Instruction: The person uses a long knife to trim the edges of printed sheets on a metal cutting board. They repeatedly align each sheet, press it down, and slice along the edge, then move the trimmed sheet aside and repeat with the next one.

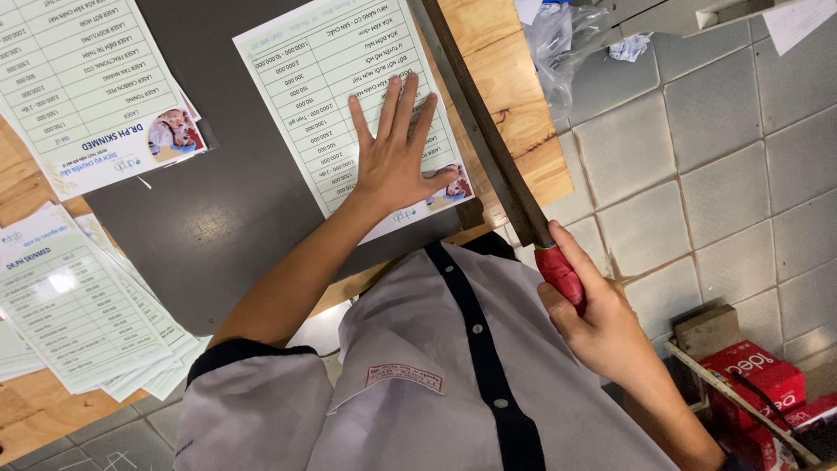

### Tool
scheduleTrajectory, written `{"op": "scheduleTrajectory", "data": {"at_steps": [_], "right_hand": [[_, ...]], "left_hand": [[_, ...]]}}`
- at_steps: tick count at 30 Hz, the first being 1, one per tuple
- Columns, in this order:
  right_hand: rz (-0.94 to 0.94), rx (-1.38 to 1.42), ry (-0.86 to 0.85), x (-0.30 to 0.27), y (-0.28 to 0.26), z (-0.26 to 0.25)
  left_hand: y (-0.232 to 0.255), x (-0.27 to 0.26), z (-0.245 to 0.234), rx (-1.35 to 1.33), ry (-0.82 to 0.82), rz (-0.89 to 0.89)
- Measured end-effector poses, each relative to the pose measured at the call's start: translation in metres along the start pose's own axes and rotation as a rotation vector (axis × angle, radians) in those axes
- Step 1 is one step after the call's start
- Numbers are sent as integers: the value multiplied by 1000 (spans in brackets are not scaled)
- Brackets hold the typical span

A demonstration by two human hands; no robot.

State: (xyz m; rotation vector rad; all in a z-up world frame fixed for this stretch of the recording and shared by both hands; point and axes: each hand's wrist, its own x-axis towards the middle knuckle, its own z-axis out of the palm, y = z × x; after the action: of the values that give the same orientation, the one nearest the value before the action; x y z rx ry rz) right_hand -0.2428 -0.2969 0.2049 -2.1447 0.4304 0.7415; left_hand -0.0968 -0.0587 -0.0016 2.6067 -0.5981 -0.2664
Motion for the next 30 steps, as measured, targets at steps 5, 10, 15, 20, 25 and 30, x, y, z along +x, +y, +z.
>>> {"op": "scheduleTrajectory", "data": {"at_steps": [5,10,15,20,25,30], "right_hand": [[-38,22,12,-1,-1,1],[-25,-3,7,-1,-2,1],[41,-7,-14,1,-6,0],[-87,6,18,0,2,1],[-88,-15,50,14,39,21],[-266,85,81,70,87,76]], "left_hand": [[0,1,-1,-2,-11,-15],[2,-1,-1,10,-3,-16],[1,1,-1,13,-12,-15],[-1,-1,2,-5,32,17],[0,-3,3,5,63,39],[1,-2,-3,6,29,12]]}}
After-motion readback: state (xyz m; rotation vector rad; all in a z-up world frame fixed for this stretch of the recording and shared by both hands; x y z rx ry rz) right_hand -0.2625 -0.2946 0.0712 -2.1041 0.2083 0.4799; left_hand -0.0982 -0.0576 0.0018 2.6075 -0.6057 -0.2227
